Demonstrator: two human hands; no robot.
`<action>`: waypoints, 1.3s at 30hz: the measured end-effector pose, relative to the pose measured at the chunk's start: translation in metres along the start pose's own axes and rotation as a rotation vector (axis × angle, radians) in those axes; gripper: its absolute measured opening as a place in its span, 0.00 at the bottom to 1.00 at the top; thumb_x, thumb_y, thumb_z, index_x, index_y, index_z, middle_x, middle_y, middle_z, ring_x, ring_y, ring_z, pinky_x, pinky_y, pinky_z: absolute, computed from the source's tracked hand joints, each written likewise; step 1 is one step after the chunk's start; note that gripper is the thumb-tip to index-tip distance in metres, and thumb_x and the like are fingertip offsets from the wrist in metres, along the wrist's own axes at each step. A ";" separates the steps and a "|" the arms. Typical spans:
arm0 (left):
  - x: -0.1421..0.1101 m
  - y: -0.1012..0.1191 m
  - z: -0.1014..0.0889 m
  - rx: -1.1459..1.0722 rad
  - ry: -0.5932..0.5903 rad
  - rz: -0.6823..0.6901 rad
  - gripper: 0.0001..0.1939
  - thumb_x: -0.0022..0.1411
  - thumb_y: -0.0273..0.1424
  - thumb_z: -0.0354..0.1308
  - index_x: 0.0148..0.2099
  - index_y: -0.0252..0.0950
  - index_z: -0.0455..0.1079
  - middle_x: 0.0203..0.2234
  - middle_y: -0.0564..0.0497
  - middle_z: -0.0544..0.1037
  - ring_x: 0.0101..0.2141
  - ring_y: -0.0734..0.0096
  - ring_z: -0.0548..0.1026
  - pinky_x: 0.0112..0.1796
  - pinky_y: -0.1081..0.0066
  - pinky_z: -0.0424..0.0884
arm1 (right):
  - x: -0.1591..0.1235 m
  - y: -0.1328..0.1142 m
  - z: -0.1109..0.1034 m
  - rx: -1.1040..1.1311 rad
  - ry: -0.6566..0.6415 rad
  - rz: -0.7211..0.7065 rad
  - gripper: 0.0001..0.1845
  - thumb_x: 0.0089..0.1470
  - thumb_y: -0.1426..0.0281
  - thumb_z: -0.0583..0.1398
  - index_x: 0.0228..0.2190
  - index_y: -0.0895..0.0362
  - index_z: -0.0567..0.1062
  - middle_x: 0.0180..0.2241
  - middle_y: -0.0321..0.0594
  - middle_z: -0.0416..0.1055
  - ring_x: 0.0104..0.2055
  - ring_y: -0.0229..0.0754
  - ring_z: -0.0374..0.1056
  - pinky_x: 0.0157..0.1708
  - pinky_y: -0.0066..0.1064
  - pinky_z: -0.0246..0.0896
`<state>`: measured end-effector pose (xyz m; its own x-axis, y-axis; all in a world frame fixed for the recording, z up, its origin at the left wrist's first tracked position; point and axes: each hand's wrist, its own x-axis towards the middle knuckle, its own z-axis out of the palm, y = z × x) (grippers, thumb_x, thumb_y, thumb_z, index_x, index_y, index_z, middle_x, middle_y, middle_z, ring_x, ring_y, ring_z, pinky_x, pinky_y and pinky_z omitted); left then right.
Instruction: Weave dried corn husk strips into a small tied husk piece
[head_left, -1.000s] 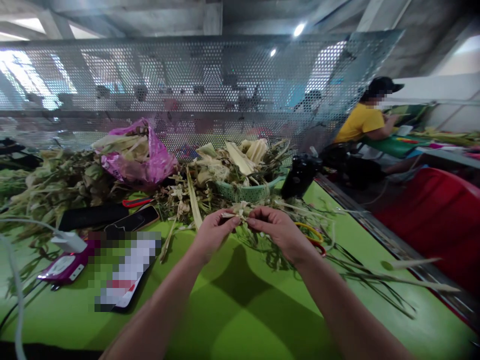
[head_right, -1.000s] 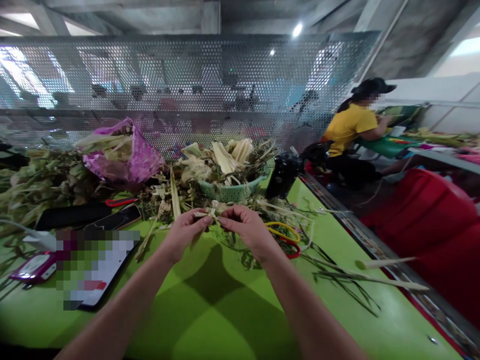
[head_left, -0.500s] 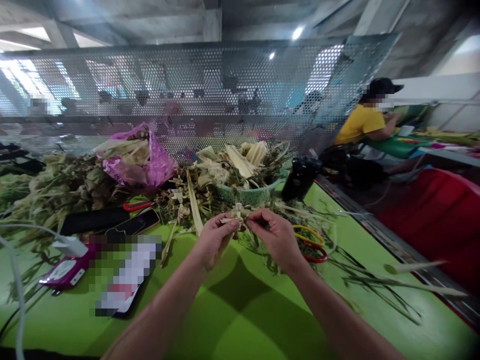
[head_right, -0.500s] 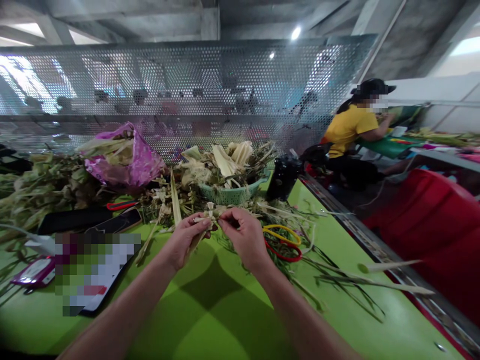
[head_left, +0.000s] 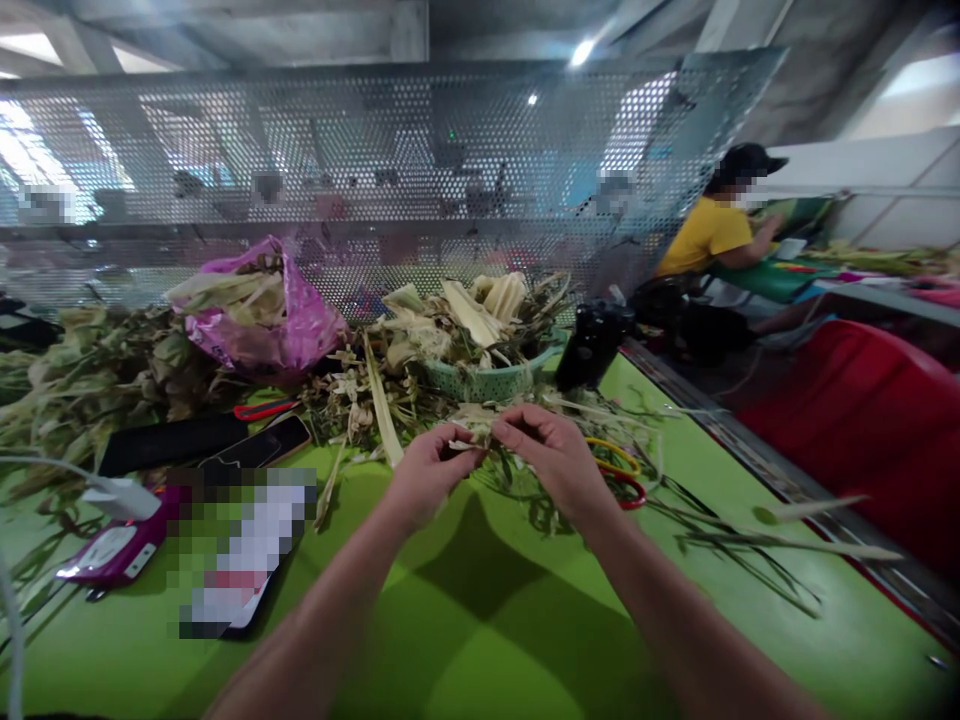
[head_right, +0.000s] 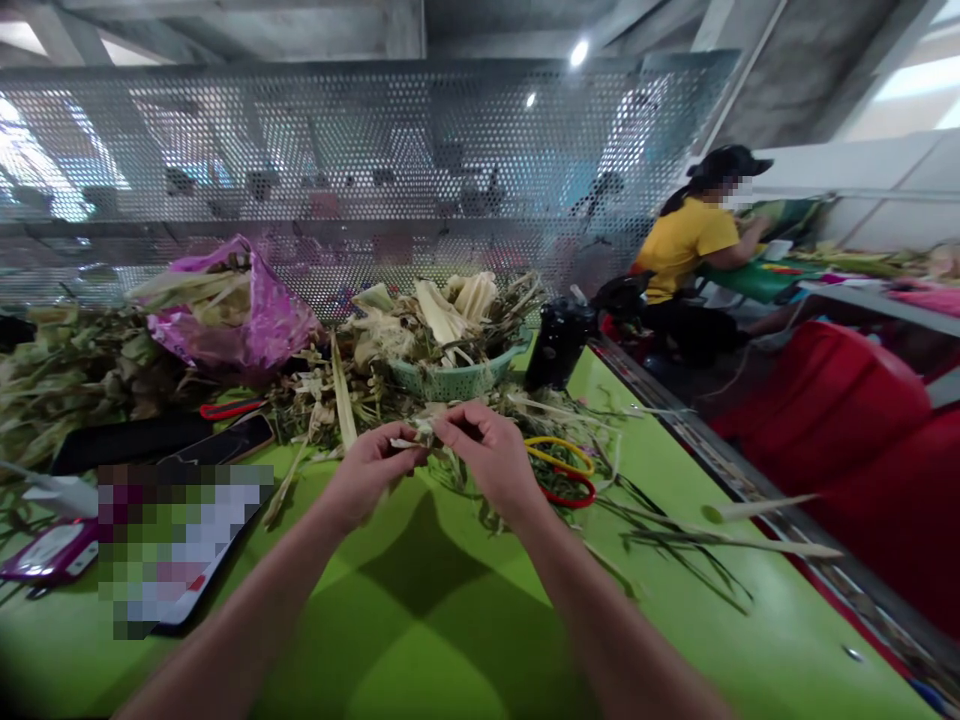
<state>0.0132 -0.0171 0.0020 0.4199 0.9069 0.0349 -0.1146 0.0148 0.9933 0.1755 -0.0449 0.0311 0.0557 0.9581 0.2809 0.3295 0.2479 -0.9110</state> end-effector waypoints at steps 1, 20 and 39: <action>0.000 0.000 0.000 0.032 -0.010 0.021 0.11 0.49 0.35 0.63 0.33 0.33 0.69 0.20 0.56 0.68 0.21 0.80 0.60 0.25 0.76 0.55 | 0.000 0.001 0.000 -0.005 0.012 0.008 0.13 0.51 0.60 0.59 0.25 0.57 0.72 0.23 0.36 0.65 0.27 0.37 0.58 0.28 0.29 0.54; 0.002 0.000 -0.005 -0.186 0.042 0.037 0.12 0.48 0.34 0.65 0.31 0.33 0.69 0.24 0.54 0.70 0.27 0.77 0.67 0.31 0.75 0.61 | 0.008 0.013 -0.026 0.031 0.017 0.031 0.15 0.55 0.57 0.56 0.34 0.55 0.74 0.32 0.39 0.72 0.34 0.41 0.66 0.35 0.32 0.60; 0.006 0.003 -0.022 -0.418 0.137 0.032 0.13 0.43 0.32 0.67 0.31 0.34 0.69 0.23 0.55 0.71 0.26 0.77 0.68 0.27 0.75 0.63 | -0.001 0.050 -0.087 -1.184 -0.297 0.135 0.30 0.39 0.76 0.57 0.48 0.53 0.70 0.45 0.44 0.71 0.43 0.49 0.67 0.35 0.31 0.56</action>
<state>-0.0041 -0.0020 0.0032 0.2901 0.9568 0.0215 -0.4915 0.1296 0.8612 0.2734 -0.0463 0.0114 -0.0100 0.9998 -0.0157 0.9988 0.0092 -0.0479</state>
